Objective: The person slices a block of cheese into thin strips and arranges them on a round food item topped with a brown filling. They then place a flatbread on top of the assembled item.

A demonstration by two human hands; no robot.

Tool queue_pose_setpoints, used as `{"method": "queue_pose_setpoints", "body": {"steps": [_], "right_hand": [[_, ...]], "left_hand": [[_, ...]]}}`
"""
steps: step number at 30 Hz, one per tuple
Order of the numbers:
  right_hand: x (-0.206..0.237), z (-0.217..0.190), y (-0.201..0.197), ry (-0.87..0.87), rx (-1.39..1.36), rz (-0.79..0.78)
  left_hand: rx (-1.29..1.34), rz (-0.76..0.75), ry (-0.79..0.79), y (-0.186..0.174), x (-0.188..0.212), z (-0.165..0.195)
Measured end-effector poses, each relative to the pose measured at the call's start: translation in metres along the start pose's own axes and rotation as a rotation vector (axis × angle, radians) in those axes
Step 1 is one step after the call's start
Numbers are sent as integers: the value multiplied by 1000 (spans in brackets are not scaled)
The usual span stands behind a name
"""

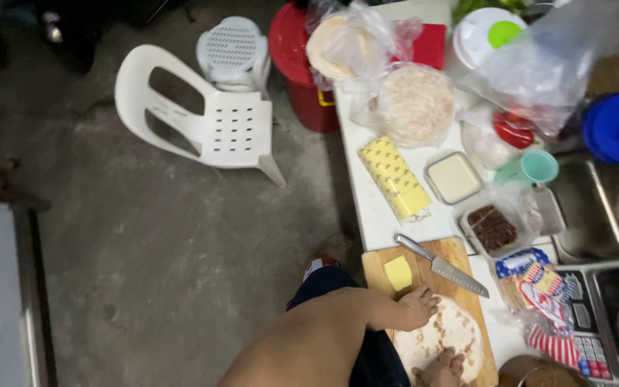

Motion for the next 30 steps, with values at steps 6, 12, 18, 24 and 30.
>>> {"method": "queue_pose_setpoints", "body": {"steps": [6, 12, 18, 24, 30], "right_hand": [[8, -7, 0, 21, 24, -125], [26, -5, -7, 18, -18, -57], [39, 2, -4, 46, -75, 47], [41, 12, 15, 72, -35, 25], [40, 13, 17, 69, 8, -20]], "left_hand": [[-112, 81, 28, 17, -9, 12], [-108, 36, 21, 3, 4, 8], [-164, 39, 13, -4, 8, 13], [-85, 94, 37, 4, -12, 22], [-107, -49, 98, 8, -12, 23]]}}
Point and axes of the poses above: each hand's wrist, its own x-axis away from the middle knuckle, its own y-axis out of the palm, z = x × y, the point moved 5 cm from there along -x, towards the middle knuckle, and after that the axes turned 12 degrees about -y, right-handed, at the moved point
